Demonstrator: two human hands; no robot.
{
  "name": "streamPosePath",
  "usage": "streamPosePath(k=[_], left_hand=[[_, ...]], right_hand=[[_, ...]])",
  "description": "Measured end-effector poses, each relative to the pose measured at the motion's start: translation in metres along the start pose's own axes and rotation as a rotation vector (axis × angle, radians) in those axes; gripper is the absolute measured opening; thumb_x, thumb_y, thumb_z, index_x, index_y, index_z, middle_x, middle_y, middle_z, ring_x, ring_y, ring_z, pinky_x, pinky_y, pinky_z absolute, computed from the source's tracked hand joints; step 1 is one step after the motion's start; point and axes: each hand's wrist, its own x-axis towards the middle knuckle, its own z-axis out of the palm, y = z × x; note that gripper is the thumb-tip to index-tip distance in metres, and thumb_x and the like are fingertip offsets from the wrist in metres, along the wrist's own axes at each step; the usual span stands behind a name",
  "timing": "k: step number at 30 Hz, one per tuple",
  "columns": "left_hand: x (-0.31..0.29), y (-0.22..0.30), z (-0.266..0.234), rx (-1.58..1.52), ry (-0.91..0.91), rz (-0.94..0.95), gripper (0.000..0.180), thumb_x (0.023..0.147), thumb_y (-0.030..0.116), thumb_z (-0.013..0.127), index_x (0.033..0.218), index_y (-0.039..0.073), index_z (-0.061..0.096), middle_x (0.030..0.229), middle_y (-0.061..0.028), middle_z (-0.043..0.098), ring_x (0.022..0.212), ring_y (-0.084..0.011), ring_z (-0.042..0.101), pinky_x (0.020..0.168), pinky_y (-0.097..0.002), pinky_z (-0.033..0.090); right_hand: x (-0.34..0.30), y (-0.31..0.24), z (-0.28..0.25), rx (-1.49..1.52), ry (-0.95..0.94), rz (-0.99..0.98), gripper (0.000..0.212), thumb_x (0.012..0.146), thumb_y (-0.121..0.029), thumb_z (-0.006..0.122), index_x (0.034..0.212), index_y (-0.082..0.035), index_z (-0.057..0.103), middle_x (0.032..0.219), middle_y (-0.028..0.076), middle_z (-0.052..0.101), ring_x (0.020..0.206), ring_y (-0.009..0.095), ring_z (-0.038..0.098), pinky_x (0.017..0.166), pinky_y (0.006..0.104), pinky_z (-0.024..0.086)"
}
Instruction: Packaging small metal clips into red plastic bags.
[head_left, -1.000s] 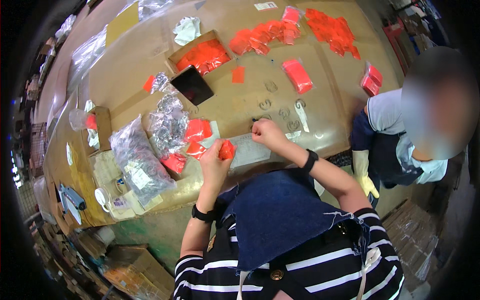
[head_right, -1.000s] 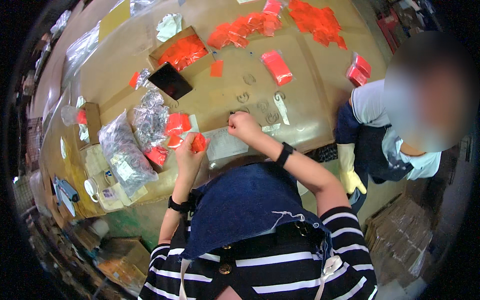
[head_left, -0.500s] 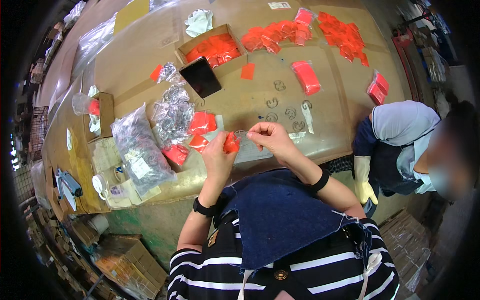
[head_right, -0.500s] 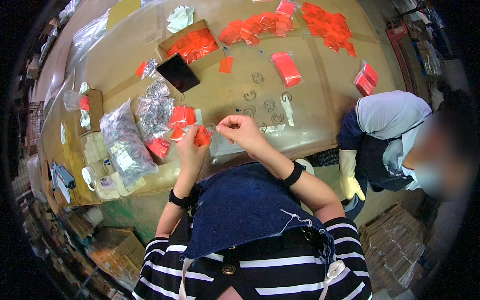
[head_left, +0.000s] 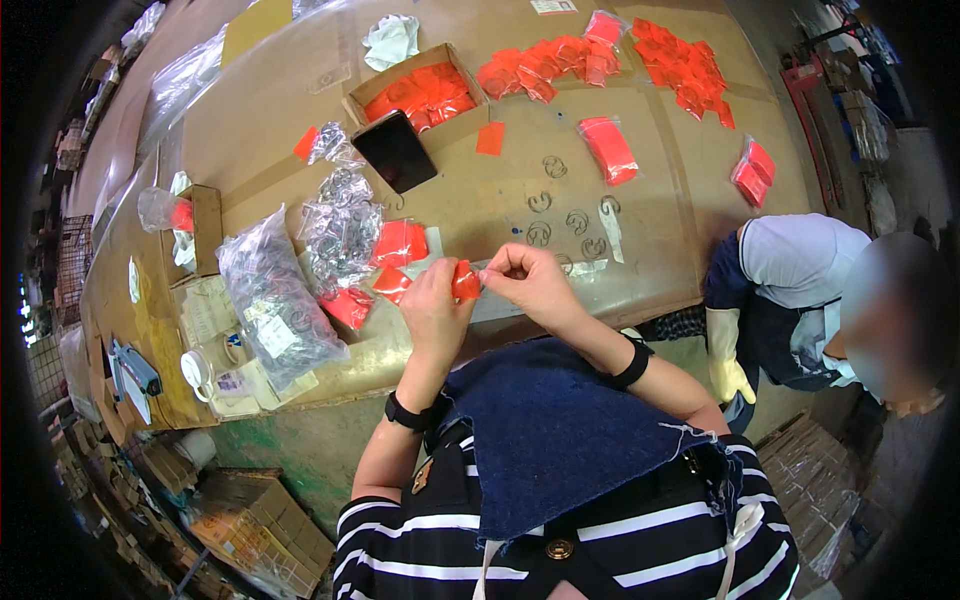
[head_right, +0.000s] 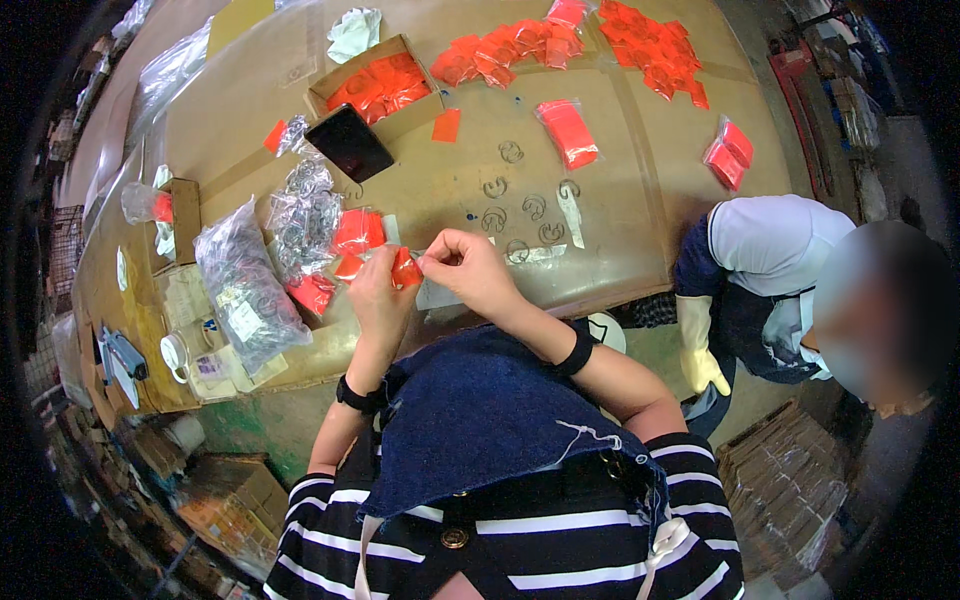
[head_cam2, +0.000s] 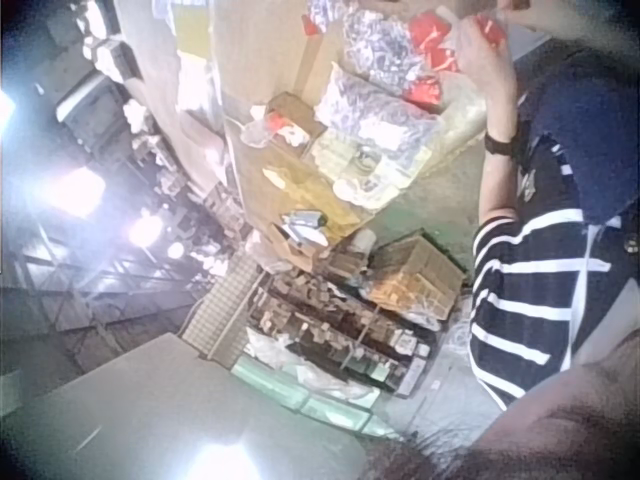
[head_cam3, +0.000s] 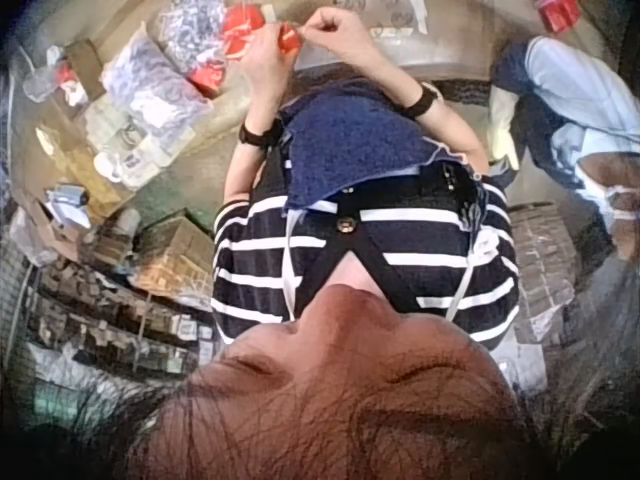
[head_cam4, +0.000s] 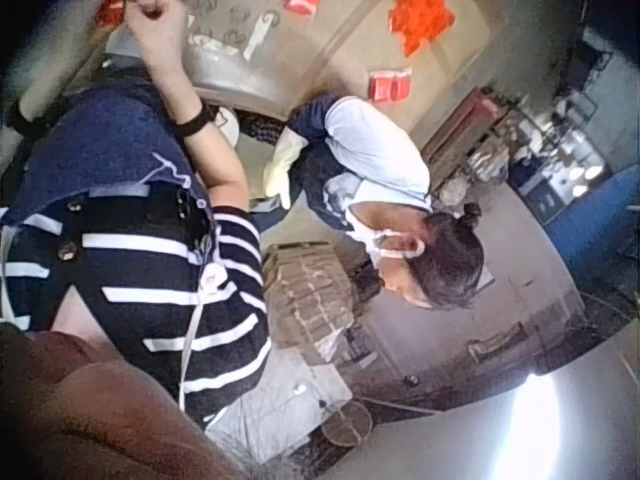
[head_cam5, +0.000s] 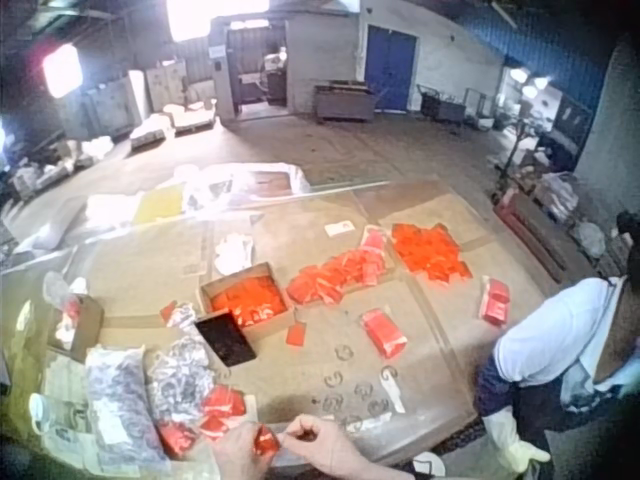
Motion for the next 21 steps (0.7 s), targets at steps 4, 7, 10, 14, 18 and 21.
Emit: streamPosePath(k=[4,7,10,14,18,21], left_hand=[[0.002,0.002,0.001,-0.004,-0.031,-0.009,0.032,0.067,0.012,0.075,0.093,0.007,0.056,0.077,-0.0101,0.060,0.070,-0.0300,0.062,0.060,-0.0401,0.047],[0.001,0.002,0.004,-0.051,-0.042,-0.037,0.032,0.067,0.010,0.075,0.092,0.008,0.055,0.076,-0.0098,0.059,0.070,-0.0303,0.061,0.060,-0.0401,0.047],[-0.001,0.001,0.007,-0.093,-0.062,-0.080,0.032,0.066,0.008,0.074,0.091,0.009,0.055,0.074,-0.0096,0.059,0.070,-0.0307,0.061,0.059,-0.0399,0.047],[0.002,0.005,0.005,-0.106,-0.074,-0.093,0.033,0.064,0.007,0.074,0.090,0.009,0.054,0.073,-0.0096,0.059,0.069,-0.0310,0.061,0.059,-0.0394,0.047],[0.001,0.006,0.005,-0.109,-0.075,-0.092,0.033,0.064,0.007,0.074,0.090,0.009,0.055,0.073,-0.0098,0.059,0.069,-0.0308,0.061,0.058,-0.0394,0.046],[0.001,0.007,0.005,-0.121,-0.075,-0.096,0.031,0.063,0.006,0.073,0.089,0.009,0.055,0.072,-0.0098,0.058,0.069,-0.0308,0.061,0.058,-0.0392,0.046]], right_hand=[[-0.001,-0.008,0.001,-0.061,-0.016,0.005,0.011,0.086,-0.011,0.068,0.081,-0.001,0.063,0.073,-0.002,0.062,0.069,0.004,0.052,0.064,0.0220,0.044],[-0.002,-0.010,0.000,-0.059,-0.055,0.010,0.011,0.086,-0.011,0.067,0.083,-0.001,0.064,0.074,-0.002,0.062,0.069,0.003,0.052,0.063,0.0215,0.044],[-0.009,-0.025,0.004,-0.155,-0.111,0.011,0.011,0.085,-0.012,0.066,0.082,-0.002,0.063,0.072,0.000,0.062,0.066,0.007,0.054,0.061,0.0246,0.044],[-0.014,-0.031,0.004,-0.569,-0.038,-0.306,0.010,0.082,-0.012,0.066,0.081,-0.004,0.061,0.071,0.006,0.057,0.064,0.019,0.055,0.060,0.0315,0.044],[-0.015,-0.029,0.004,-0.637,-0.019,-0.451,0.010,0.081,-0.010,0.067,0.081,-0.003,0.059,0.069,0.006,0.055,0.064,0.022,0.054,0.060,0.0332,0.043],[-0.015,-0.032,0.007,-0.708,-0.021,-0.535,0.010,0.081,-0.010,0.067,0.081,-0.003,0.059,0.070,0.008,0.055,0.064,0.023,0.055,0.060,0.0335,0.044]])
